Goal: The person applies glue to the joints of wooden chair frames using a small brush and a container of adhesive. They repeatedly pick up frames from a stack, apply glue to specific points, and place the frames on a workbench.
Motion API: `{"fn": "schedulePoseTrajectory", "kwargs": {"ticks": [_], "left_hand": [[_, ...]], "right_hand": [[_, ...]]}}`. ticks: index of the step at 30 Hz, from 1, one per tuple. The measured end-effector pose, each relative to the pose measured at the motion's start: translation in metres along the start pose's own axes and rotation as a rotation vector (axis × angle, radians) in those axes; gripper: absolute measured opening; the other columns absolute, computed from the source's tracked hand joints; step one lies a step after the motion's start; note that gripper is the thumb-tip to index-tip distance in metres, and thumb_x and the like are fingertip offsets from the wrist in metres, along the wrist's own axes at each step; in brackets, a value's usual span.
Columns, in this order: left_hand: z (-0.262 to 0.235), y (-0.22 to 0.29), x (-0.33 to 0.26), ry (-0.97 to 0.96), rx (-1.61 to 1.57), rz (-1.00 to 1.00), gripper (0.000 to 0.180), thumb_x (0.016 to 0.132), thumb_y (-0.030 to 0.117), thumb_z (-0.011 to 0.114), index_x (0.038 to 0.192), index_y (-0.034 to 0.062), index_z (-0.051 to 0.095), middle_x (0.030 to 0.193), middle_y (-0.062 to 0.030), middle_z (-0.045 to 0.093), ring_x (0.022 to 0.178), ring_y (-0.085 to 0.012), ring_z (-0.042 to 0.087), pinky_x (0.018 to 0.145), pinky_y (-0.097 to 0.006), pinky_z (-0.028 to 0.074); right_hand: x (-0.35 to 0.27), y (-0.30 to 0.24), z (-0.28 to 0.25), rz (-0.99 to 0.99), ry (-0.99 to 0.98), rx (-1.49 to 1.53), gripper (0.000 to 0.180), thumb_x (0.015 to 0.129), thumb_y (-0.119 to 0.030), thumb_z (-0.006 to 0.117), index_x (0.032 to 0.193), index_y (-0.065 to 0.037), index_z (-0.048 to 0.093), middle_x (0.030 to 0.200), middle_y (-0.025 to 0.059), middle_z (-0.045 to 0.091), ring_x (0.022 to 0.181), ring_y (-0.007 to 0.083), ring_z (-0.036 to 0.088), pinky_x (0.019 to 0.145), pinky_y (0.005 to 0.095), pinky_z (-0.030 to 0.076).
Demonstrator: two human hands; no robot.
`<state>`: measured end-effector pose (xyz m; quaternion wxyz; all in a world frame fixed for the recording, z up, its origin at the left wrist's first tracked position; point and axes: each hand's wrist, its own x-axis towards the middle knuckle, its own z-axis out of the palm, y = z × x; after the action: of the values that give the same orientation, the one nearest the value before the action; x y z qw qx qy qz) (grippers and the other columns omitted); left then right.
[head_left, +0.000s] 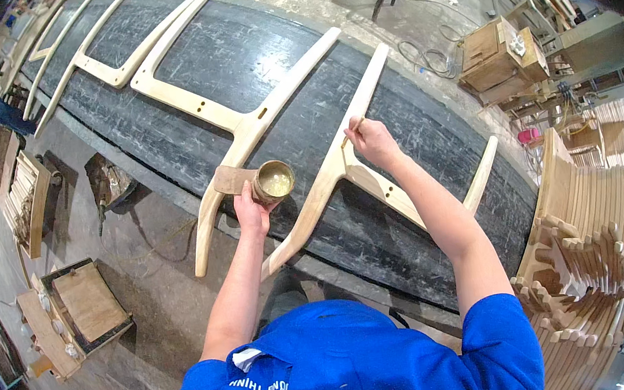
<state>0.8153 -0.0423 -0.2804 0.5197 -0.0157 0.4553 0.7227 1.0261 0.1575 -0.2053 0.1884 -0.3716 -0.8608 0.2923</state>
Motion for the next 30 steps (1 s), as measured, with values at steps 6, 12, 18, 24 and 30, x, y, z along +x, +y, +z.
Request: {"fn": "schedulePoseTrajectory", "kwargs": {"ticks": [6, 12, 18, 24, 30], "left_hand": [[-0.005, 0.003, 0.004, -0.001, -0.007, 0.008, 0.028, 0.094, 0.025, 0.040, 0.117, 0.0087, 0.041, 0.111, -0.0075, 0.053, 0.099, -0.0221, 0.057, 0.073, -0.047, 0.055], [0.001, 0.006, 0.004, 0.002, 0.011, -0.018, 0.027, 0.094, 0.025, 0.040, 0.115, 0.0085, 0.042, 0.111, -0.0071, 0.053, 0.099, -0.0226, 0.057, 0.074, -0.049, 0.054], [0.019, 0.000, 0.013, -0.094, 0.030, -0.033, 0.028, 0.095, 0.026, 0.039, 0.115, 0.0058, 0.044, 0.114, -0.0096, 0.053, 0.104, -0.0260, 0.056, 0.078, -0.054, 0.051], [0.059, -0.013, 0.011, -0.086, 0.177, -0.056, 0.035, 0.094, 0.031, 0.044, 0.110, 0.0010, 0.047, 0.105, -0.0121, 0.055, 0.094, -0.0258, 0.058, 0.075, -0.052, 0.052], [0.111, -0.037, -0.019, -0.190, 0.285, -0.045, 0.034, 0.093, 0.034, 0.047, 0.106, 0.0037, 0.050, 0.096, -0.0089, 0.061, 0.086, -0.0190, 0.062, 0.072, -0.042, 0.054]], "right_hand": [[0.010, 0.007, 0.000, -0.024, 0.021, -0.095, 0.016, 0.085, -0.017, 0.054, 0.078, -0.002, 0.052, 0.063, 0.0189, 0.055, 0.065, 0.0381, 0.057, 0.056, 0.0442, 0.045], [0.019, 0.014, 0.002, 0.150, 0.065, 0.005, 0.021, 0.083, -0.022, 0.060, 0.076, -0.003, 0.055, 0.062, 0.0179, 0.055, 0.061, 0.0356, 0.057, 0.055, 0.0409, 0.045], [0.021, 0.020, -0.028, -0.222, -0.207, -0.139, 0.013, 0.080, -0.016, 0.060, 0.078, -0.004, 0.054, 0.079, 0.0139, 0.058, 0.075, 0.0320, 0.059, 0.064, 0.0402, 0.046], [-0.023, -0.024, -0.057, -0.159, -0.046, 0.147, 0.007, 0.081, -0.004, 0.059, 0.087, -0.002, 0.058, 0.079, 0.0085, 0.059, 0.075, 0.0183, 0.059, 0.066, 0.0279, 0.046], [-0.100, -0.023, -0.056, 0.077, 0.314, 0.476, 0.016, 0.086, -0.015, 0.059, 0.082, 0.000, 0.056, 0.065, 0.0068, 0.061, 0.060, 0.0108, 0.058, 0.054, 0.0244, 0.046]]}}
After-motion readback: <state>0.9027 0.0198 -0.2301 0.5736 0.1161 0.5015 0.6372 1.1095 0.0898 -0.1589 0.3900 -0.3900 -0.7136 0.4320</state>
